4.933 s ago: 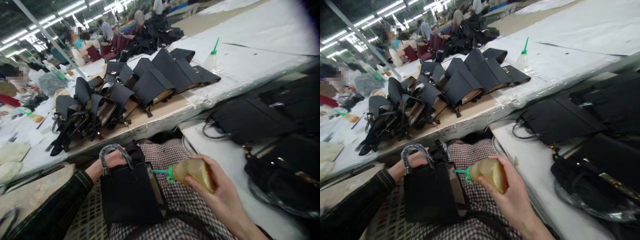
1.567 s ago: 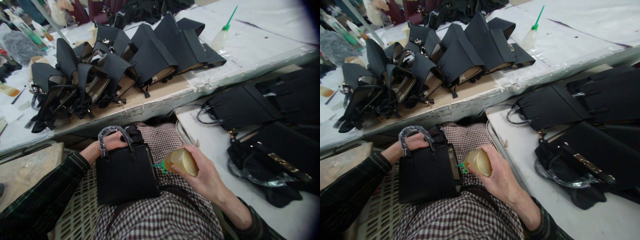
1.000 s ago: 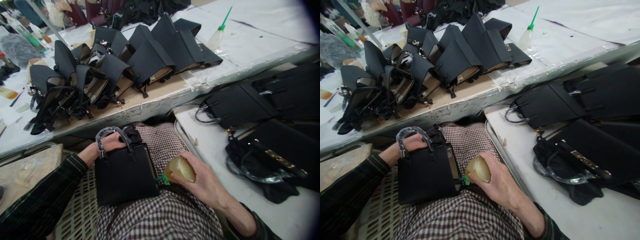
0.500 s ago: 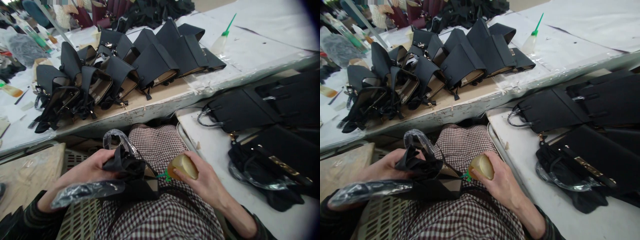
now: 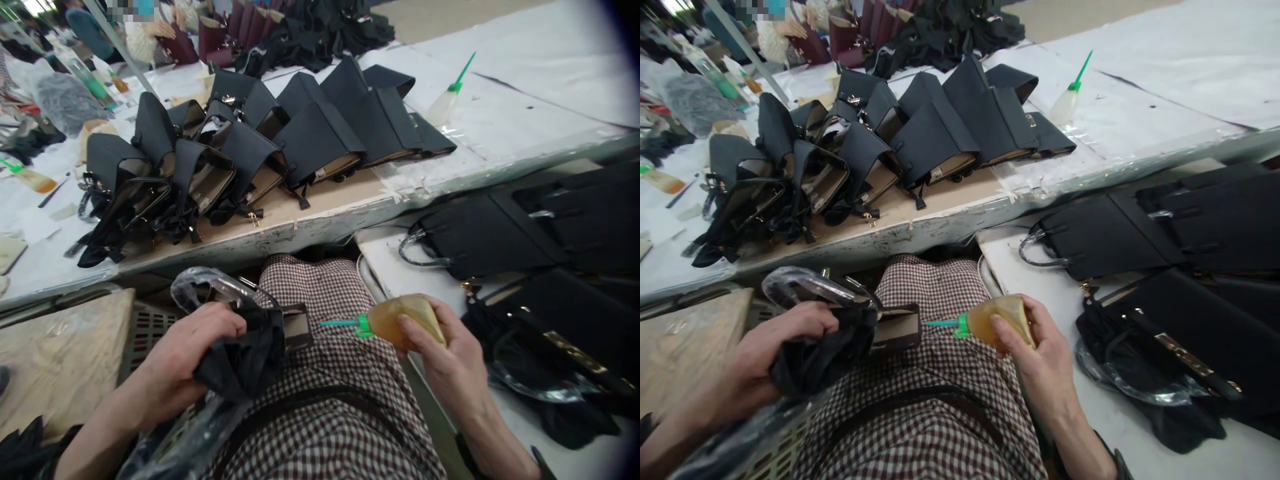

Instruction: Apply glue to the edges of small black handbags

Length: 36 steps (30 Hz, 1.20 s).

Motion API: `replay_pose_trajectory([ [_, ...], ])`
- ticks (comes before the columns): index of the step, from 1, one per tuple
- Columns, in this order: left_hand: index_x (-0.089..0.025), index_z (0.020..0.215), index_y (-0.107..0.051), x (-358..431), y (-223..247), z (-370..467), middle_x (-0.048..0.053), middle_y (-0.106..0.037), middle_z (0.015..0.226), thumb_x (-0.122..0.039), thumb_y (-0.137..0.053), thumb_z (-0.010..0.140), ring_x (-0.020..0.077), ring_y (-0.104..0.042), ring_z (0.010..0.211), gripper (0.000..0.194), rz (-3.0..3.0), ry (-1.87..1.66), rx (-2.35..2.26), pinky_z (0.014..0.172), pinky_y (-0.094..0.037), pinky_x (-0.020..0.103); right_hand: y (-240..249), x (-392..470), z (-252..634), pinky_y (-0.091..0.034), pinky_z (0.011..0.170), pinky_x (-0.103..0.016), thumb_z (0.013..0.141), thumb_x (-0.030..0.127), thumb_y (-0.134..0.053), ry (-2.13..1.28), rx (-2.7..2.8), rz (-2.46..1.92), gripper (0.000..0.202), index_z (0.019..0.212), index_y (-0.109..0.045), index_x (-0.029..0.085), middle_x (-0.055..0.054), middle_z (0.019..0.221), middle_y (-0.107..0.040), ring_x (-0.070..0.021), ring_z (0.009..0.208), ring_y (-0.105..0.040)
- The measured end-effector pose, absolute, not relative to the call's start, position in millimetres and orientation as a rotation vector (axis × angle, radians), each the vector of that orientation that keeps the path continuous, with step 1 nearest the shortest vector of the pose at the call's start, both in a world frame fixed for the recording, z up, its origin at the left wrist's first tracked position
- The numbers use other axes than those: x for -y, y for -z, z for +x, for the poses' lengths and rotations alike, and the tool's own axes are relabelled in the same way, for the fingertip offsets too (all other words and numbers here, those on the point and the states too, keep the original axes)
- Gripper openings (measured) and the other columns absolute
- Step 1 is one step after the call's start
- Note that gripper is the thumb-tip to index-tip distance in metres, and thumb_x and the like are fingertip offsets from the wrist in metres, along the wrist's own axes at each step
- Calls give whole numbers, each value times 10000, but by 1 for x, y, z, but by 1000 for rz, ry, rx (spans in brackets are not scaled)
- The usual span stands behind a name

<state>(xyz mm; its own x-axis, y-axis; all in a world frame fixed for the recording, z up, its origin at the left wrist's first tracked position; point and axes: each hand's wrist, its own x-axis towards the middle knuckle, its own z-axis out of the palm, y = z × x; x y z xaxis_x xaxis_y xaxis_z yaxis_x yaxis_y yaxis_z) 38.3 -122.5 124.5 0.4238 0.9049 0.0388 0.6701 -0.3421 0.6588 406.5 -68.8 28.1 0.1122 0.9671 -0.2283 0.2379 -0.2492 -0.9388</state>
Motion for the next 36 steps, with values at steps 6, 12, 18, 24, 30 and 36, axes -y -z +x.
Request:
replay_pose_trajectory([
  [6, -263, 1170, -531, 135, -92, 40, 39, -701, 1119, -10, -514, 863, 200, -671, 1018, 398, 2017, -365, -1238, 860, -496, 290, -8, 67, 410, -569, 784, -408, 793, 626, -749, -1157, 1366, -1697, 588, 1197, -606, 223, -82, 1076, -690, -302, 934, -673],
  [12, -267, 1122, -531, 142, -91, 33, 8, -683, 1094, 20, -515, 871, 163, -656, 1003, 382, 1812, -385, -1266, 863, -462, 252, 11, 47, 381, -530, 931, -501, 811, 622, -741, -1053, 1602, -1576, 596, 1207, -591, 202, -117, 1136, -683, -326, 1011, -658],
  [18, -264, 1101, -538, 142, -95, 37, -1, -689, 1057, 2, -505, 887, 164, -660, 968, 342, 1786, -332, -1223, 826, -462, 254, 23, 28, 362, -507, 995, -518, 860, 619, -704, -880, 1795, -1469, 578, 1215, -581, 179, -149, 1198, -681, -343, 1093, -645],
  [24, -280, 1211, -540, 146, -88, 33, 37, -705, 1214, -34, -541, 902, 208, -668, 1122, 394, 1903, -356, -1231, 953, -465, 298, 16, 29, 365, -498, 993, -499, 897, 568, -687, -956, 1888, -1461, 515, 1232, -562, 198, -138, 1229, -662, -336, 1109, -637],
  [30, -269, 1133, -560, 142, -91, 38, 20, -714, 1180, -25, -519, 901, 202, -666, 1120, 339, 1863, -318, -1236, 945, -462, 292, 6, 37, 374, -512, 936, -466, 898, 551, -688, -1145, 1913, -1478, 484, 1215, -570, 205, -106, 1146, -676, -309, 1015, -645],
  [36, -266, 1131, -568, 141, -92, 43, 10, -717, 1153, -25, -515, 903, 188, -673, 1087, 337, 1848, -326, -1215, 928, -461, 280, 20, 40, 376, -504, 953, -475, 884, 576, -698, -1021, 1818, -1505, 533, 1232, -549, 201, -115, 1182, -660, -319, 1054, -633],
])
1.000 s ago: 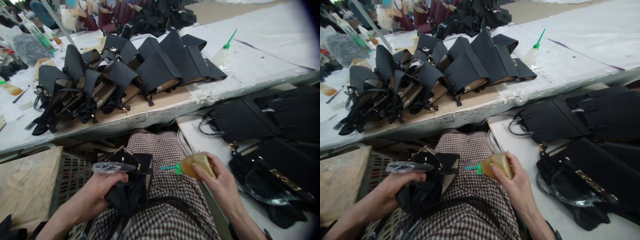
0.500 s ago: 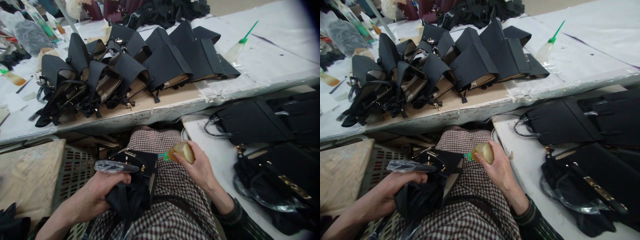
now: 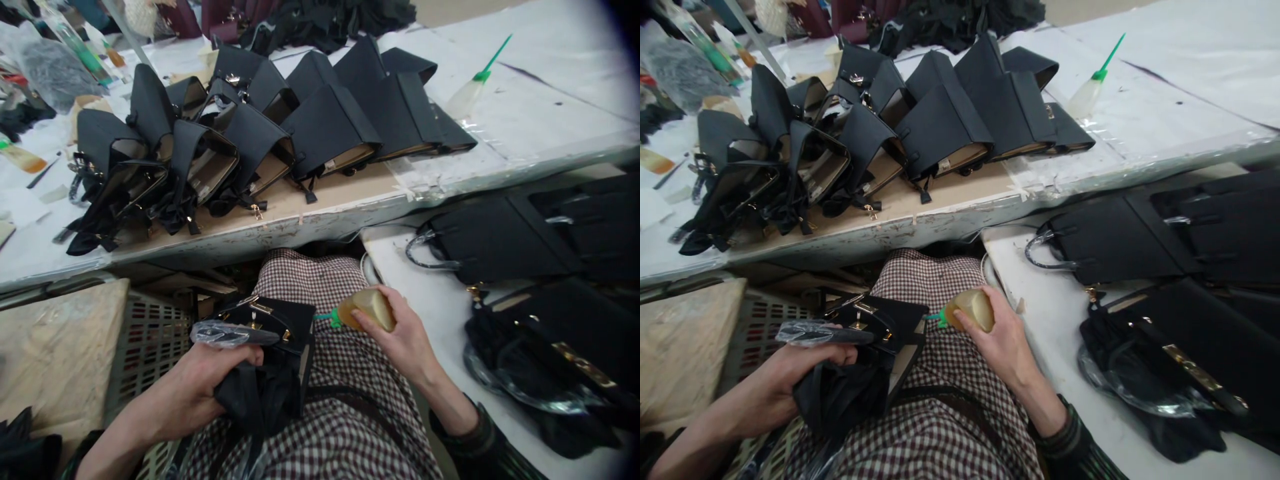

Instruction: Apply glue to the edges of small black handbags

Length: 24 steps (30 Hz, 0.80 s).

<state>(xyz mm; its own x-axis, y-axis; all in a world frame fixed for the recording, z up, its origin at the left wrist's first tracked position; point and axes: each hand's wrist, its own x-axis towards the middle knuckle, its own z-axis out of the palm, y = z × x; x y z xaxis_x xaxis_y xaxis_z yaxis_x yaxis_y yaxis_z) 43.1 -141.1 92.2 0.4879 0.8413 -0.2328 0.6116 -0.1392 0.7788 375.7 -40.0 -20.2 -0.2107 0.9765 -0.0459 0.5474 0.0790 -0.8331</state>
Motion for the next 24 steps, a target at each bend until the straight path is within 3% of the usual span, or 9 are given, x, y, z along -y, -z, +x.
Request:
replay_pose_trajectory([
  [5, -255, 1087, -582, 144, -90, 45, 9, -716, 1093, -33, -510, 913, 185, -676, 1018, 291, 1830, -318, -1225, 898, -464, 280, 21, 43, 376, -509, 974, -491, 877, 575, -702, -1088, 1829, -1486, 514, 1222, -570, 218, -109, 1187, -673, -323, 1065, -645],
  [12, -235, 1052, -578, 148, -90, 49, 41, -698, 1067, -37, -500, 916, 197, -653, 992, 252, 1818, -317, -1217, 889, -463, 293, 1, 47, 381, -561, 809, -450, 828, 618, -695, -1218, 1602, -1627, 559, 1181, -582, 199, -96, 1079, -690, -313, 946, -665],
  [19, -234, 1074, -567, 153, -89, 53, 69, -670, 1127, -8, -495, 877, 228, -629, 1061, 309, 1868, -243, -1208, 954, -438, 340, 2, 51, 378, -538, 889, -496, 837, 536, -708, -1142, 1795, -1548, 453, 1139, -612, 212, -104, 1107, -706, -330, 986, -670],
  [22, -232, 1069, -558, 153, -90, 56, 71, -658, 1125, -16, -483, 863, 230, -617, 1047, 308, 1918, -245, -1204, 931, -437, 340, 0, 52, 377, -573, 782, -474, 859, 516, -696, -1230, 1788, -1556, 389, 1094, -623, 216, -93, 1026, -710, -314, 899, -684],
  [24, -233, 1084, -558, 154, -90, 56, 73, -649, 1132, -4, -494, 822, 234, -605, 1050, 353, 1942, -256, -1203, 925, -441, 339, -2, 53, 377, -582, 603, -411, 867, 529, -691, -1391, 1703, -1562, 394, 1101, -620, 220, -78, 950, -699, -275, 758, -677],
])
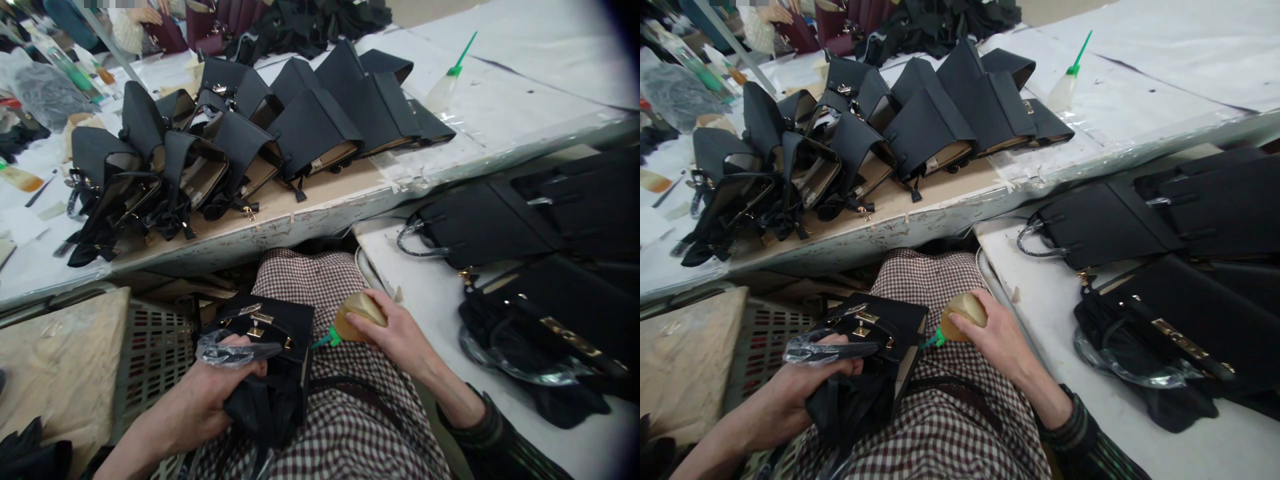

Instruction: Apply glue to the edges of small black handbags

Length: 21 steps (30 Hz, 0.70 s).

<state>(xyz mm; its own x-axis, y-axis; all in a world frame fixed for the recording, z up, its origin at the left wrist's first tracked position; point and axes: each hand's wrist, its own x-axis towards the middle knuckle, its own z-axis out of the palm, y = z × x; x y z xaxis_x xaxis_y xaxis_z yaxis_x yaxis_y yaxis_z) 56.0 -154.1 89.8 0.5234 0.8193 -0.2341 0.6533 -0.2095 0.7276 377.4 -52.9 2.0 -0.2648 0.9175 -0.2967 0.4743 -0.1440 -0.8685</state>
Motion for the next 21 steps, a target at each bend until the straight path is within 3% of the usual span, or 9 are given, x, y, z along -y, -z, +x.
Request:
replay_pose_trajectory([
  [2, -235, 1100, -559, 156, -88, 56, 74, -644, 1144, 13, -504, 777, 236, -597, 1058, 410, 1953, -258, -1199, 925, -447, 337, -4, 55, 378, -530, 442, -334, 856, 550, -698, -1571, 1567, -1559, 420, 1114, -616, 229, -63, 903, -683, -237, 646, -645],
  [4, -234, 1108, -557, 158, -87, 55, 78, -642, 1158, 30, -504, 751, 237, -591, 1071, 447, 1950, -256, -1198, 931, -450, 334, -6, 57, 380, -495, 382, -297, 835, 561, -717, -1692, 1445, -1547, 430, 1102, -620, 238, -50, 879, -670, -219, 606, -620],
  [21, -236, 1123, -542, 158, -85, 54, 76, -635, 1132, 33, -519, 770, 245, -576, 1082, 444, 1933, -260, -1168, 949, -440, 358, -28, 97, 386, -474, 397, -185, 885, 462, -751, -2102, 1002, -1231, 300, 1025, -680, 207, -14, 831, -627, -131, 589, -551],
])
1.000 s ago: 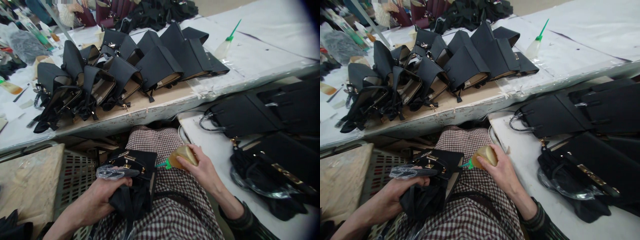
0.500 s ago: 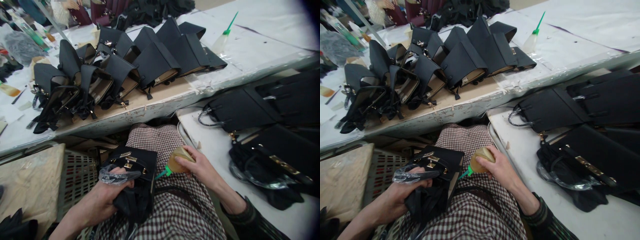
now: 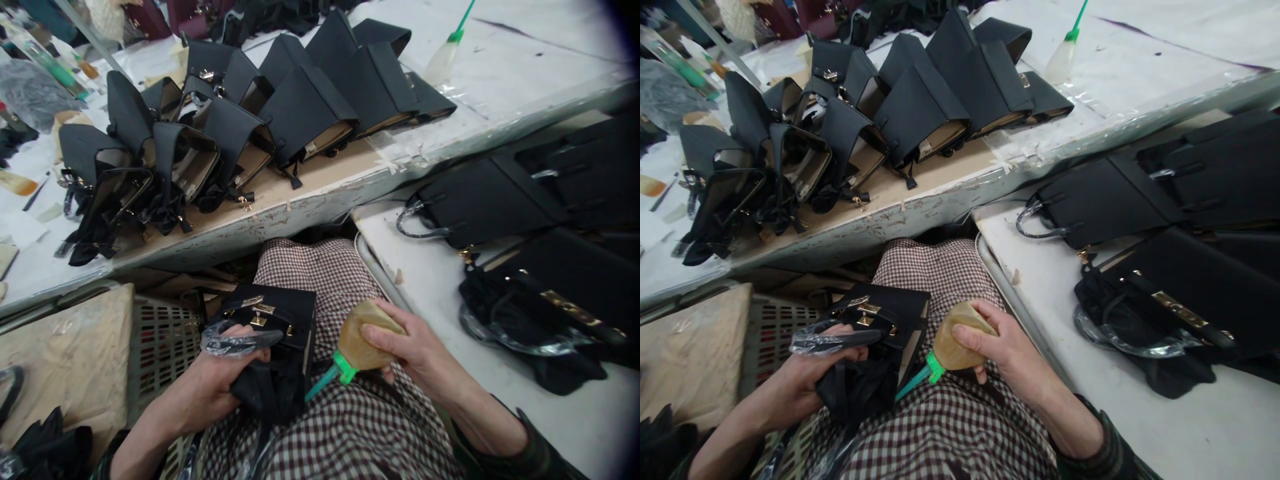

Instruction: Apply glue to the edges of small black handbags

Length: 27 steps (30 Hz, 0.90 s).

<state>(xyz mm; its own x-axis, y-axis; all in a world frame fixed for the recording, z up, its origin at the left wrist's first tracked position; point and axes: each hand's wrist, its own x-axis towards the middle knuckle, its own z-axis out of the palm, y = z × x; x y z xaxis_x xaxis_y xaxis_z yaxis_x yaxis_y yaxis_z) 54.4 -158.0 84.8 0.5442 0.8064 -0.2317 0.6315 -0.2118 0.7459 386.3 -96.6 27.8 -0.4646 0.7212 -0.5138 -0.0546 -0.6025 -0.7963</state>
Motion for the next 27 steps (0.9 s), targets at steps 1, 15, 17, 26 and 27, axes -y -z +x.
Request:
replay_pose_trajectory([
  [1, -233, 1118, -542, 158, -86, 55, 76, -635, 1128, 35, -515, 775, 243, -577, 1078, 436, 1930, -268, -1162, 942, -438, 353, -28, 97, 386, -476, 399, -184, 885, 462, -750, -2105, 998, -1226, 297, 1020, -679, 207, -16, 836, -625, -135, 601, -556],
  [15, -228, 1081, -533, 153, -86, 55, 37, -619, 1105, 83, -487, 754, 208, -559, 1052, 454, 1905, -301, -1128, 927, -391, 319, 1, 78, 388, -534, 441, -318, 828, 578, -697, -1534, 1514, -1707, 514, 1161, -597, 200, -83, 1000, -684, -241, 682, -657],
  [17, -230, 1086, -531, 153, -86, 55, 35, -616, 1107, 80, -490, 759, 205, -557, 1056, 452, 1902, -312, -1124, 933, -390, 317, 7, 79, 388, -560, 513, -333, 836, 553, -696, -1401, 1582, -1709, 485, 1152, -611, 194, -106, 1067, -690, -277, 799, -684],
  [26, -248, 1116, -537, 154, -83, 54, 32, -619, 1126, 39, -503, 828, 208, -555, 1083, 407, 1895, -303, -1158, 968, -380, 331, 5, 87, 391, -536, 429, -317, 803, 643, -716, -1411, 1284, -1751, 539, 1107, -594, 215, -43, 881, -669, -211, 589, -630],
  [27, -246, 1117, -534, 154, -83, 54, 33, -617, 1125, 41, -499, 828, 208, -554, 1082, 410, 1896, -301, -1156, 967, -380, 332, 5, 87, 391, -526, 419, -312, 803, 642, -720, -1409, 1252, -1750, 537, 1102, -593, 215, -29, 859, -663, -185, 531, -603],
])
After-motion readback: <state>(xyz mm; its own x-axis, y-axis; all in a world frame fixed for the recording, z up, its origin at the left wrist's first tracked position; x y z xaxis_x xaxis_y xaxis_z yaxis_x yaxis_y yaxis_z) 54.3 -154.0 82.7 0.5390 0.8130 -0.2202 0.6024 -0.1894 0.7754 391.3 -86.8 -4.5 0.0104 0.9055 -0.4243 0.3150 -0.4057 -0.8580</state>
